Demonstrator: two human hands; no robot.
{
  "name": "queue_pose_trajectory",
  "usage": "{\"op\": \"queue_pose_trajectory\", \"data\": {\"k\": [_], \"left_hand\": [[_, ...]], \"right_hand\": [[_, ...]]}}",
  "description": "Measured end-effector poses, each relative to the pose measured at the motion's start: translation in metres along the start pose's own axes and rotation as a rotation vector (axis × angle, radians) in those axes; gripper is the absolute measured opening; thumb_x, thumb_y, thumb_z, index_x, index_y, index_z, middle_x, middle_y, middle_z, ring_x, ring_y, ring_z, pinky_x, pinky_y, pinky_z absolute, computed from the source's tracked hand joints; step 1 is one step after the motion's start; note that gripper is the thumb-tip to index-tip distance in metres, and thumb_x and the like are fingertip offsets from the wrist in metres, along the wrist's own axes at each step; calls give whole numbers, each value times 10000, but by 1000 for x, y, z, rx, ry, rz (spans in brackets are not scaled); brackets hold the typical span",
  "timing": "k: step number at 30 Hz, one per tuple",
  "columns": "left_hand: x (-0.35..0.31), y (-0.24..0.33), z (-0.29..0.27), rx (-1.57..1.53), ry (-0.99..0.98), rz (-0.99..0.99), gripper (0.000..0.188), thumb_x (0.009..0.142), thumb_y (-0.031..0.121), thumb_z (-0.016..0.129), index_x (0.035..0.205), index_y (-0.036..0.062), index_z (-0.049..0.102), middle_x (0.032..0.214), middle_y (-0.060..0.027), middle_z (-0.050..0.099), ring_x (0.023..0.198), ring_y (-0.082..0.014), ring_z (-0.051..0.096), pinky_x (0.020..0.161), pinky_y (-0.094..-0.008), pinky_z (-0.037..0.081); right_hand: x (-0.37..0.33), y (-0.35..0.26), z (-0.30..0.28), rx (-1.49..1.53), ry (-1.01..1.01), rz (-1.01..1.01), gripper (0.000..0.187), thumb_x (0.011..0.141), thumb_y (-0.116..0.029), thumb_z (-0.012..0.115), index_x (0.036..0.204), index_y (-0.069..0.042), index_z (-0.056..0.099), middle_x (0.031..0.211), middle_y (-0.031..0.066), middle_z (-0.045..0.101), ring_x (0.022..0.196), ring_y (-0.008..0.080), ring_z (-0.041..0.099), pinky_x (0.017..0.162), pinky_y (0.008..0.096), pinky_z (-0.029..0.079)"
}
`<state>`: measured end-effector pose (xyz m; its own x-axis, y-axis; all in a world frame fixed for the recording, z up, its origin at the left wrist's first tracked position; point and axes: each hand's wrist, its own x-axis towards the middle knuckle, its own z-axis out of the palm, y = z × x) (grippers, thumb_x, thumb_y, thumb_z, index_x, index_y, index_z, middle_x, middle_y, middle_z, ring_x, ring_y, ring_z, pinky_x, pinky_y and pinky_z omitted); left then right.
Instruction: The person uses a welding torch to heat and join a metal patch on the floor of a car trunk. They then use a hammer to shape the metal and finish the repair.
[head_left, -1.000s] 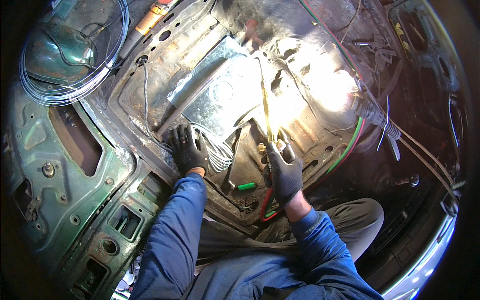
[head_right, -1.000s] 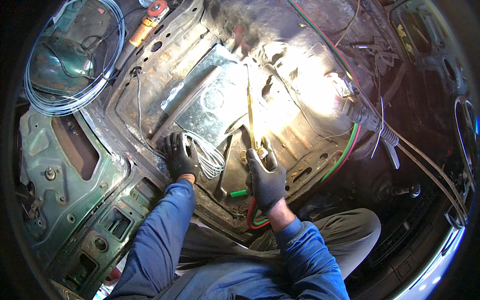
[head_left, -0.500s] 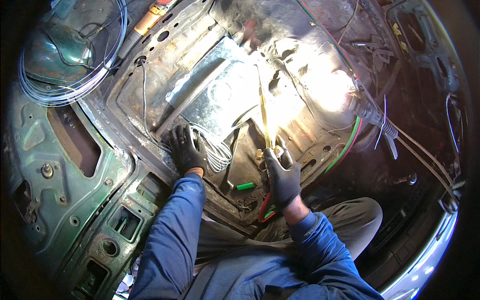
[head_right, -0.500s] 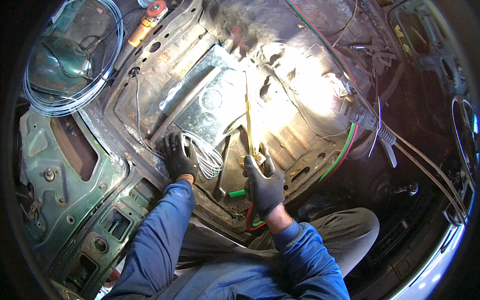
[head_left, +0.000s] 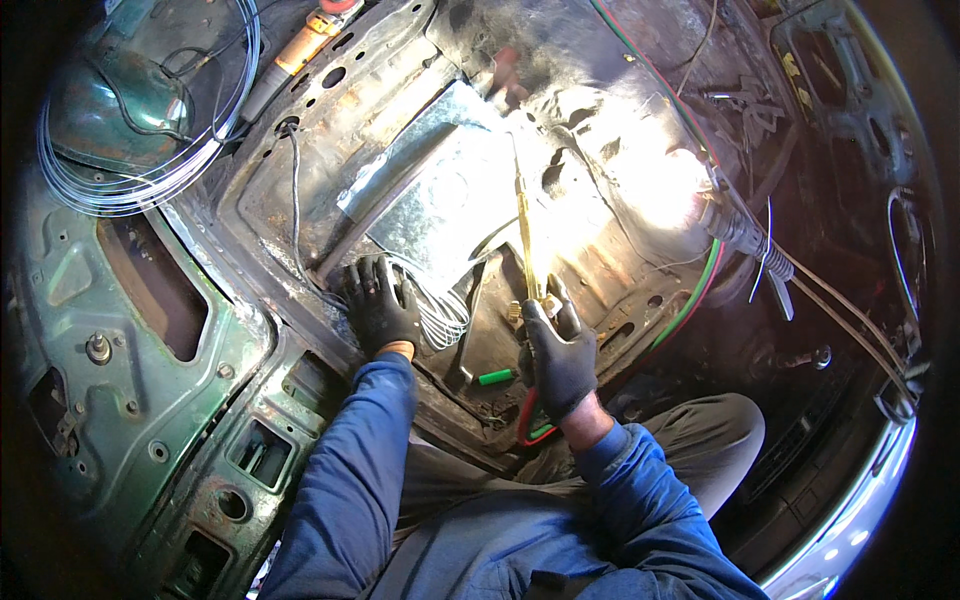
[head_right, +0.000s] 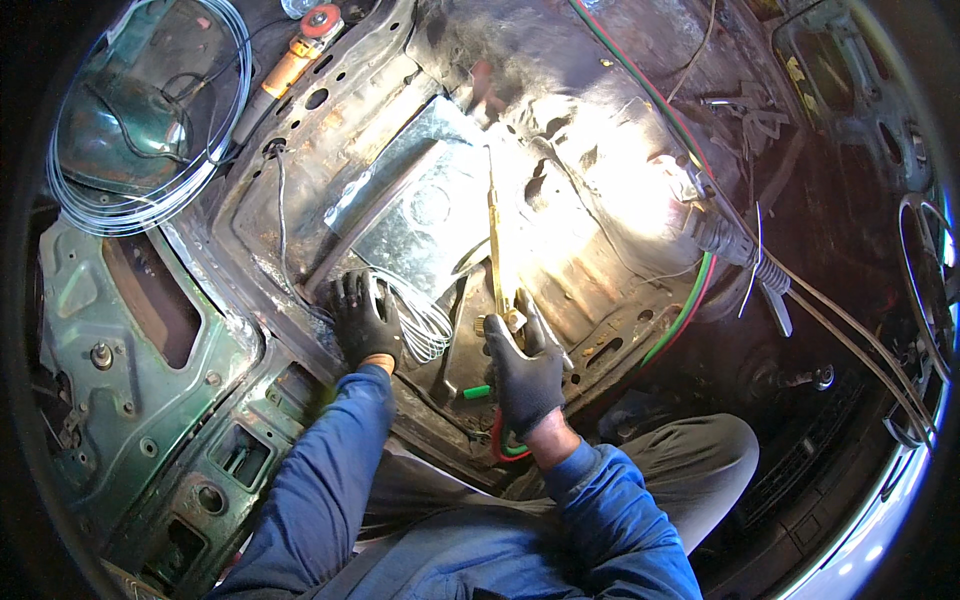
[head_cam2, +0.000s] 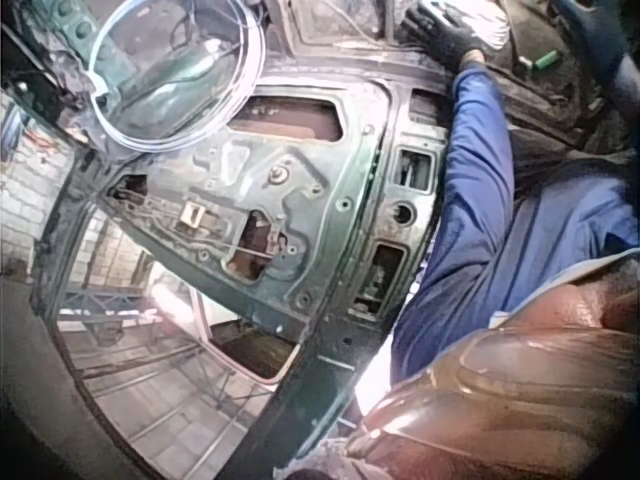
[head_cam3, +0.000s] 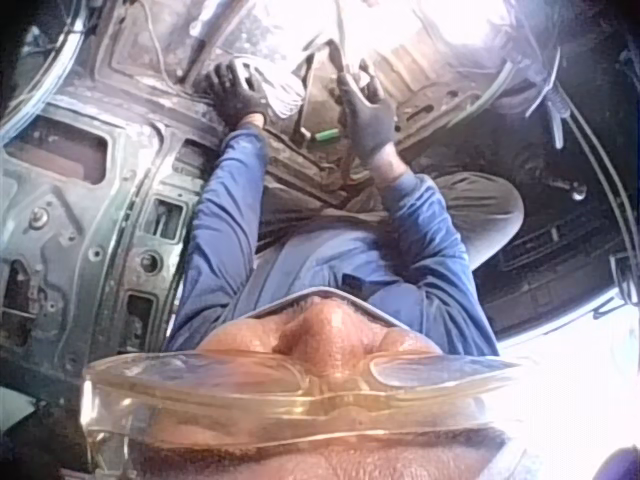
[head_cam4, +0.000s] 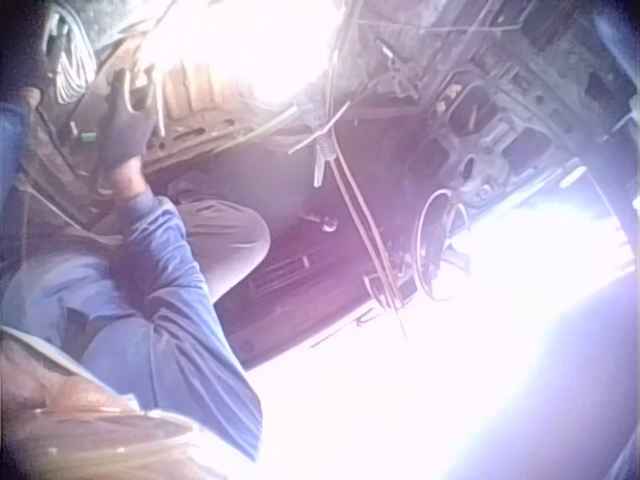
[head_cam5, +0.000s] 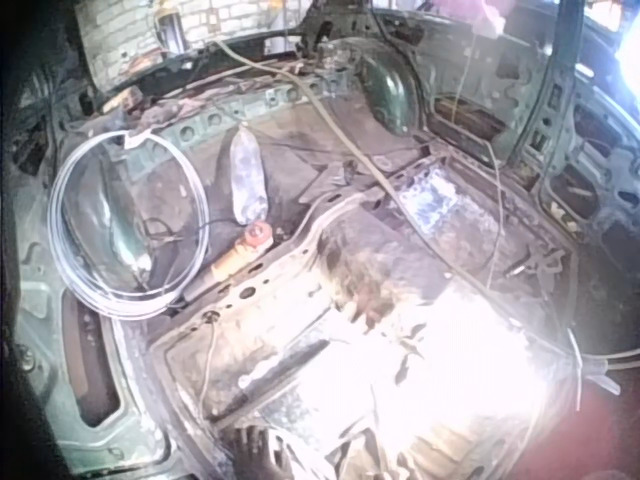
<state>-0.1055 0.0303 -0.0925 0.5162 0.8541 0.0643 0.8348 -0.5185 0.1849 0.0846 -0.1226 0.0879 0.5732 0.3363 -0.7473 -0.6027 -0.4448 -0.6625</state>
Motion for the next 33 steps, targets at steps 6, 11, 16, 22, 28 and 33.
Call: {"op": "queue_pose_trajectory", "data": {"k": [6,11,16,22,28,33], "left_hand": [[-2,0,-1,-7,-19,-31,590,977,317,687,1515,105,565,1584,-202,519,1526,-435,412,1272,-604,301],[-3,1,1,3,-25,-27,588,986,326,677,1519,106,565,1593,-201,512,1532,-441,400,1274,-607,298],[-5,-3,7,-4,5,-17,582,984,330,678,1510,99,581,1590,-205,514,1523,-458,402,1281,-604,295],[-3,-2,4,10,11,-14,581,991,327,680,1515,98,582,1587,-202,517,1522,-449,404,1286,-588,298],[-4,3,-7,-87,62,-22,485,1060,341,603,1502,144,615,1558,-183,557,1435,-414,497,1217,-566,355],[54,22,-26,-69,118,21,541,1019,300,649,1541,179,575,1580,-175,546,1399,-370,534,1164,-538,388]], "right_hand": [[-7,0,-3,-33,25,42,663,1042,-228,748,1607,-20,468,830,11,675,587,57,553,502,252,449],[-1,2,-3,-29,19,-5,644,1045,-240,743,1590,-18,481,758,-8,621,519,62,531,453,257,420],[3,-2,0,25,-35,15,667,1039,-272,751,1595,-32,473,737,-15,599,505,77,541,438,266,410],[-4,5,-10,-8,-23,-9,549,1039,-263,747,1493,-18,559,779,1,647,536,72,550,468,260,422],[-4,16,-19,48,-48,-44,265,1058,-273,719,1205,-62,653,750,-7,631,491,70,524,428,258,395],[4,12,-27,73,-37,-19,440,1039,-275,746,1374,-19,619,827,4,666,602,60,557,512,242,434]]}}
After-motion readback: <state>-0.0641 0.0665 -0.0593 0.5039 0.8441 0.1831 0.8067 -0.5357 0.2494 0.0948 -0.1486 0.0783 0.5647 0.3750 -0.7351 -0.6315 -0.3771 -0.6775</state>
